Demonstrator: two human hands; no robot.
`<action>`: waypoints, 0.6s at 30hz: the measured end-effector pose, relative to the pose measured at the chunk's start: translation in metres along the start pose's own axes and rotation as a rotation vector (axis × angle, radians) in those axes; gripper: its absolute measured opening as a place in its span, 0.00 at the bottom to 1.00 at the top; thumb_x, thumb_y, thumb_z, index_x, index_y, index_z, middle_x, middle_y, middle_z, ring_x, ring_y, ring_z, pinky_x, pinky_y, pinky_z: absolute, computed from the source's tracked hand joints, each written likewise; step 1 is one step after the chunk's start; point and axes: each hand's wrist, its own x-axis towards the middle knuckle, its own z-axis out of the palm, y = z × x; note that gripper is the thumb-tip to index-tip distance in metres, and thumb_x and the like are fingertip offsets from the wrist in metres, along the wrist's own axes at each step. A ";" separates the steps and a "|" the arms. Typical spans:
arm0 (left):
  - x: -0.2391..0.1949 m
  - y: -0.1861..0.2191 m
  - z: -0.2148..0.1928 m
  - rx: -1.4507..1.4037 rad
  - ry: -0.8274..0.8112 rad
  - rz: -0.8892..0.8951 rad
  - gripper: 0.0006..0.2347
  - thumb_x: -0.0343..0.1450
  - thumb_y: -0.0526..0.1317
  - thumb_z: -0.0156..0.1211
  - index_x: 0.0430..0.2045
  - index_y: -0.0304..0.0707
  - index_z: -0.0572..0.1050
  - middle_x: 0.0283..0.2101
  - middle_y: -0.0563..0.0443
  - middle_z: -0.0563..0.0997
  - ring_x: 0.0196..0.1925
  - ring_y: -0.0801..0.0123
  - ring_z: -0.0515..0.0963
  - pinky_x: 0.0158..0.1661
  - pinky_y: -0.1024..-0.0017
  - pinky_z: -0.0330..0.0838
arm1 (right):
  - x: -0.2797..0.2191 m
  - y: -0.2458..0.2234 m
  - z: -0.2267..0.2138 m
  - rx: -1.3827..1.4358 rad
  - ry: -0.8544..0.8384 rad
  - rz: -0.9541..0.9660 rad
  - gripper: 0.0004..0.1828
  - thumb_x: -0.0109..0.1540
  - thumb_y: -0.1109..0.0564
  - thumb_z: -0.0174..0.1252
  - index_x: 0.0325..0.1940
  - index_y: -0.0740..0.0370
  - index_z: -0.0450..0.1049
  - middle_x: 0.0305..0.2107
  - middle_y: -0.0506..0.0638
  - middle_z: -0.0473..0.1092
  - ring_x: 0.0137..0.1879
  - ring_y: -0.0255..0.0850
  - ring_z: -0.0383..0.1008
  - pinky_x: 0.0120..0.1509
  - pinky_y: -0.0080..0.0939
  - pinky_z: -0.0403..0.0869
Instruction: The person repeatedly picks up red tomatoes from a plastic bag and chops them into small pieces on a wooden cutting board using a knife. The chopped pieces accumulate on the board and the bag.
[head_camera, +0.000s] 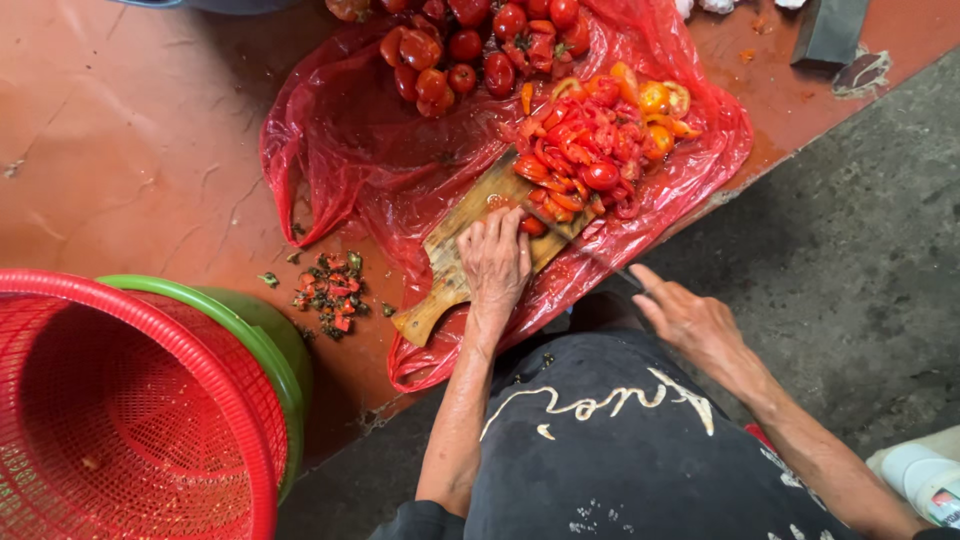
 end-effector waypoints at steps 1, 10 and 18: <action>-0.001 0.001 0.000 -0.010 0.000 -0.002 0.14 0.70 0.35 0.63 0.49 0.41 0.74 0.50 0.50 0.78 0.48 0.59 0.75 0.54 0.61 0.64 | -0.003 0.004 -0.001 -0.001 -0.010 0.039 0.29 0.65 0.47 0.57 0.70 0.47 0.64 0.38 0.58 0.77 0.35 0.59 0.79 0.34 0.55 0.77; -0.006 -0.003 -0.007 -0.134 0.011 -0.019 0.14 0.70 0.37 0.65 0.49 0.39 0.73 0.48 0.48 0.79 0.47 0.57 0.76 0.52 0.60 0.64 | -0.017 -0.006 -0.012 0.153 -0.065 0.030 0.29 0.64 0.50 0.58 0.70 0.51 0.64 0.40 0.61 0.77 0.41 0.60 0.79 0.40 0.56 0.78; -0.005 0.002 -0.001 -0.081 0.069 -0.023 0.11 0.70 0.35 0.64 0.45 0.39 0.74 0.47 0.51 0.79 0.45 0.58 0.75 0.52 0.61 0.64 | -0.001 -0.029 -0.011 0.157 -0.088 -0.014 0.28 0.65 0.51 0.57 0.69 0.53 0.64 0.39 0.61 0.77 0.40 0.61 0.79 0.39 0.58 0.77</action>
